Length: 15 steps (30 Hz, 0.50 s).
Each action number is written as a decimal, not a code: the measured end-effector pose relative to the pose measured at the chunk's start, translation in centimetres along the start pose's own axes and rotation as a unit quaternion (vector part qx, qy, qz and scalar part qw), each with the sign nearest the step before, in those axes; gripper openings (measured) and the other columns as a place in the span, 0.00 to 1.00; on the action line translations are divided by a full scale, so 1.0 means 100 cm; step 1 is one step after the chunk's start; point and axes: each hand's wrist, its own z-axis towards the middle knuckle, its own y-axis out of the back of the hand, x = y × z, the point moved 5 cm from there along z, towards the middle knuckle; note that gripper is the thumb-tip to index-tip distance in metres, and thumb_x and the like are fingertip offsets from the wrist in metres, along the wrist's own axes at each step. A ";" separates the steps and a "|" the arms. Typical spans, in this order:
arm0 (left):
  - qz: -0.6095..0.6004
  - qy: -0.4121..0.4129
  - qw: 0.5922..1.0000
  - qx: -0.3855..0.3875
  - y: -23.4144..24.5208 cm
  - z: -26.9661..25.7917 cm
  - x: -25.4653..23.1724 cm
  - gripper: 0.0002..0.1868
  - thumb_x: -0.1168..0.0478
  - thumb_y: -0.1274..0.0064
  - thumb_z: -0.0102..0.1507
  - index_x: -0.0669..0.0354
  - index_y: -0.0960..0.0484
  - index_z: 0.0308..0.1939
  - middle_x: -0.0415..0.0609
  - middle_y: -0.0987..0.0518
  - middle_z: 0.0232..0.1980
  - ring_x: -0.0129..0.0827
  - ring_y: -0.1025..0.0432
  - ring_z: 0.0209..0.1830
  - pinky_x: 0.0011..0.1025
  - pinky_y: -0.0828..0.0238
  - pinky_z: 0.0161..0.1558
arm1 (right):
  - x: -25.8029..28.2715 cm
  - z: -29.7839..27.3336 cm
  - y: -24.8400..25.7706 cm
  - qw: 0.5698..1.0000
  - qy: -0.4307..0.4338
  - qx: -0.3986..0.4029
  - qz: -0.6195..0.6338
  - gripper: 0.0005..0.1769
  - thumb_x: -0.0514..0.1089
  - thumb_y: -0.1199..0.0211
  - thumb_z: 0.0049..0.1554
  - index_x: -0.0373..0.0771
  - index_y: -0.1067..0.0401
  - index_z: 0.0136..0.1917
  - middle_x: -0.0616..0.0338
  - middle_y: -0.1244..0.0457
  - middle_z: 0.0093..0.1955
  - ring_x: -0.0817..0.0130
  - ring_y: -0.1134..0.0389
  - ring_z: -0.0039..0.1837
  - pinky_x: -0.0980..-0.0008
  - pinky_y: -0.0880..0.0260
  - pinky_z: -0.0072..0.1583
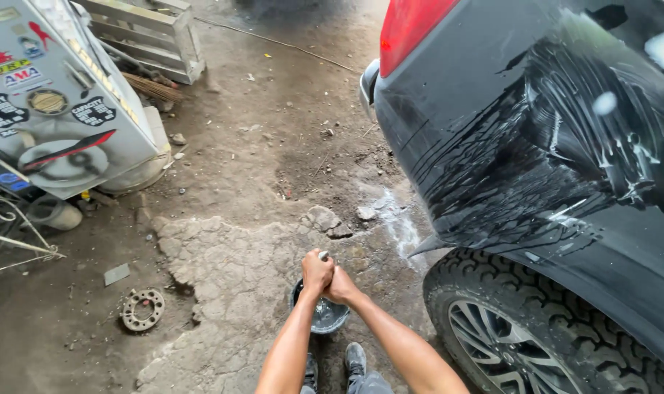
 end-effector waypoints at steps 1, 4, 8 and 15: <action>0.000 0.001 1.000 -0.002 0.004 0.003 -0.002 0.13 0.58 0.44 0.54 0.65 0.17 0.36 0.69 0.19 0.37 0.62 0.23 0.44 0.50 0.26 0.45 | 0.012 0.001 -0.001 1.000 0.001 0.002 0.000 0.22 0.40 0.25 0.48 0.35 0.24 0.56 0.56 0.27 0.55 0.73 0.29 0.58 0.66 0.27 0.59; -0.005 0.017 1.000 -0.023 0.015 0.004 -0.002 0.13 0.58 0.46 0.56 0.65 0.16 0.38 0.69 0.19 0.39 0.62 0.22 0.45 0.50 0.26 0.47 | 0.040 -0.006 0.001 0.997 -0.005 -0.053 -0.051 0.23 0.42 0.28 0.47 0.34 0.26 0.55 0.50 0.28 0.52 0.67 0.28 0.56 0.62 0.27 0.56; 0.014 0.059 0.997 -0.049 0.018 0.009 0.002 0.13 0.57 0.45 0.57 0.65 0.15 0.36 0.68 0.18 0.39 0.61 0.22 0.45 0.49 0.26 0.48 | 0.085 -0.017 0.007 0.983 -0.022 -0.049 -0.178 0.30 0.48 0.28 0.48 0.34 0.29 0.61 0.40 0.29 0.52 0.51 0.26 0.56 0.55 0.28 0.57; -0.099 0.134 0.984 -0.067 0.002 -0.021 -0.032 0.15 0.56 0.46 0.56 0.64 0.10 0.33 0.63 0.13 0.36 0.49 0.16 0.38 0.40 0.22 0.46 | 0.109 -0.050 0.054 0.952 -0.058 -0.042 -0.299 0.48 0.54 0.28 0.49 0.33 0.45 0.74 0.33 0.31 0.52 0.38 0.29 0.57 0.46 0.29 0.58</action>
